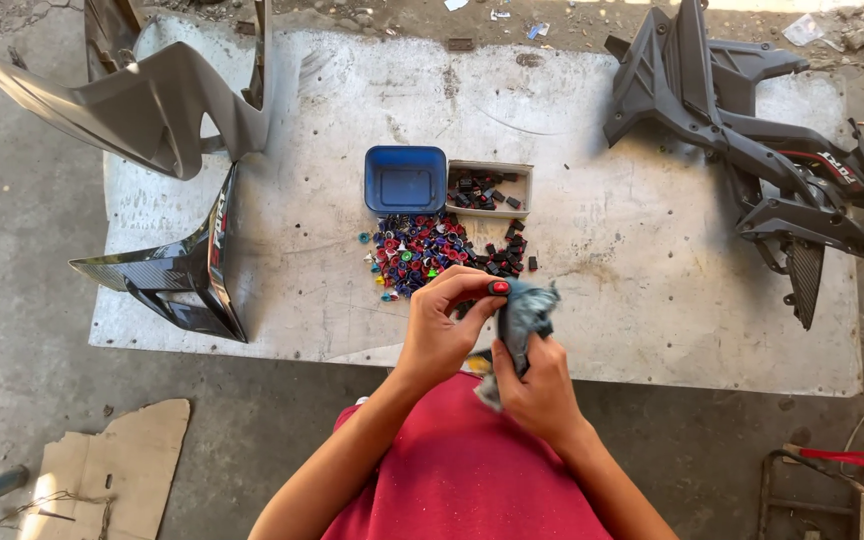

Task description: Cleaning and sorting small motorcycle clips and fasteners with a cloth.

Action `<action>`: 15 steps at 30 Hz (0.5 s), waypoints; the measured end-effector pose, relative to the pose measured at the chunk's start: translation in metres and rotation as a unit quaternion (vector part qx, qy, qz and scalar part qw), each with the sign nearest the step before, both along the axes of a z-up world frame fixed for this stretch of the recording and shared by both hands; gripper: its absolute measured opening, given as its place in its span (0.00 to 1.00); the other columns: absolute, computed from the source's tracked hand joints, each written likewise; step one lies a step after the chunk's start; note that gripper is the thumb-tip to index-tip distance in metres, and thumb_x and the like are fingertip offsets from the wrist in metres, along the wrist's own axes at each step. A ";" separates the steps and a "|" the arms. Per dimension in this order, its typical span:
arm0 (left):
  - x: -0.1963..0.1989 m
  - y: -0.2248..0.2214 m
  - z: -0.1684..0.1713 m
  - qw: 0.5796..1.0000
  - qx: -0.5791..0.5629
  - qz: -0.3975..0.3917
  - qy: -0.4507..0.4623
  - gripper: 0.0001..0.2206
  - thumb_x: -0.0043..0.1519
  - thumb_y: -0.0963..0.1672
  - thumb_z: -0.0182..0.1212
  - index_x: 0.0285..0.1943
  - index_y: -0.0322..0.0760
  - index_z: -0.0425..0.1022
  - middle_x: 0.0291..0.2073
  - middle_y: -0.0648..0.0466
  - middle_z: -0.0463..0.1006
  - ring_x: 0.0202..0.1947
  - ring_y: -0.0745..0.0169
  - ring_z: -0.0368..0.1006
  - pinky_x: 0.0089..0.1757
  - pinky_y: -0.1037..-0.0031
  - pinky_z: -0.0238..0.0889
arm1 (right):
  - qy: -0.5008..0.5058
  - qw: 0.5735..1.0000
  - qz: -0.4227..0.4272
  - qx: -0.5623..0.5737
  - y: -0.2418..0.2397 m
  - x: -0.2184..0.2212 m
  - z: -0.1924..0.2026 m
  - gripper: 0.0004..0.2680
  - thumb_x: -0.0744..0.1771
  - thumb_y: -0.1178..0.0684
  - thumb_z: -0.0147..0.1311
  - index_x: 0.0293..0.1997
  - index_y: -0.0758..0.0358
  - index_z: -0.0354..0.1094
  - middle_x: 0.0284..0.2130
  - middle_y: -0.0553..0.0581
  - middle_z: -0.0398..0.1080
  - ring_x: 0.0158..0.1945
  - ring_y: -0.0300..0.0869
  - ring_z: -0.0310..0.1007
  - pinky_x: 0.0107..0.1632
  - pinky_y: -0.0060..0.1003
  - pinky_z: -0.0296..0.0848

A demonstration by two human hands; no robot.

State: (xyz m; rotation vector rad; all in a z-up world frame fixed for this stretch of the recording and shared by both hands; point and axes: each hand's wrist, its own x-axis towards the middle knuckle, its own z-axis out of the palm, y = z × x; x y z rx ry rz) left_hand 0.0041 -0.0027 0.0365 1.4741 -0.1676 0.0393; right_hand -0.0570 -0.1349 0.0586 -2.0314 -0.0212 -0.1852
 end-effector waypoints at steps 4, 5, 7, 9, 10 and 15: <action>0.006 0.009 0.010 0.999 -0.006 -0.019 -0.034 0.08 0.59 0.37 0.71 0.46 0.35 0.84 0.38 0.49 0.83 0.40 0.60 0.81 0.42 0.71 0.77 | 0.020 1.000 -0.002 -0.022 -0.011 -0.002 0.001 0.05 0.64 0.60 0.56 0.25 0.67 0.69 0.15 0.65 0.64 0.20 0.61 0.71 0.22 0.45 0.66; 0.008 0.011 0.013 0.996 0.030 -0.036 -0.079 0.08 0.59 0.37 0.70 0.46 0.36 0.84 0.39 0.49 0.82 0.41 0.55 0.81 0.43 0.68 0.77 | -0.004 1.000 -0.026 -0.010 -0.018 -0.002 -0.003 0.06 0.65 0.61 0.55 0.25 0.65 0.68 0.14 0.62 0.64 0.19 0.57 0.69 0.22 0.41 0.66; 0.010 0.014 0.018 0.989 0.065 -0.054 -0.125 0.09 0.59 0.36 0.70 0.47 0.36 0.83 0.41 0.50 0.82 0.43 0.50 0.81 0.43 0.66 0.77 | -0.027 0.998 -0.051 0.002 -0.024 0.000 0.001 0.07 0.66 0.62 0.54 0.25 0.64 0.67 0.14 0.59 0.64 0.17 0.52 0.68 0.22 0.37 0.65; 0.007 0.013 0.022 0.981 0.073 -0.088 -0.155 0.08 0.62 0.35 0.66 0.47 0.36 0.83 0.40 0.49 0.82 0.41 0.50 0.81 0.44 0.65 0.76 | -0.089 0.995 -0.030 -0.032 -0.023 0.002 0.019 0.09 0.65 0.61 0.57 0.22 0.63 0.67 0.15 0.61 0.65 0.22 0.62 0.70 0.24 0.38 0.67; 0.007 0.014 0.019 0.981 0.072 -0.092 -0.155 0.08 0.62 0.35 0.66 0.47 0.36 0.83 0.40 0.49 0.82 0.41 0.50 0.81 0.44 0.65 0.76 | -0.089 0.995 -0.034 -0.032 -0.019 0.004 0.020 0.09 0.65 0.61 0.57 0.22 0.63 0.67 0.15 0.61 0.65 0.22 0.62 0.70 0.24 0.38 0.67; 0.005 0.014 0.014 0.978 0.082 -0.083 -0.174 0.07 0.60 0.35 0.68 0.45 0.34 0.81 0.38 0.49 0.82 0.39 0.50 0.81 0.41 0.65 0.76 | -0.134 0.988 -0.027 -0.071 -0.035 0.003 -0.009 0.05 0.63 0.62 0.58 0.23 0.68 0.69 0.17 0.67 0.63 0.26 0.69 0.69 0.25 0.45 0.68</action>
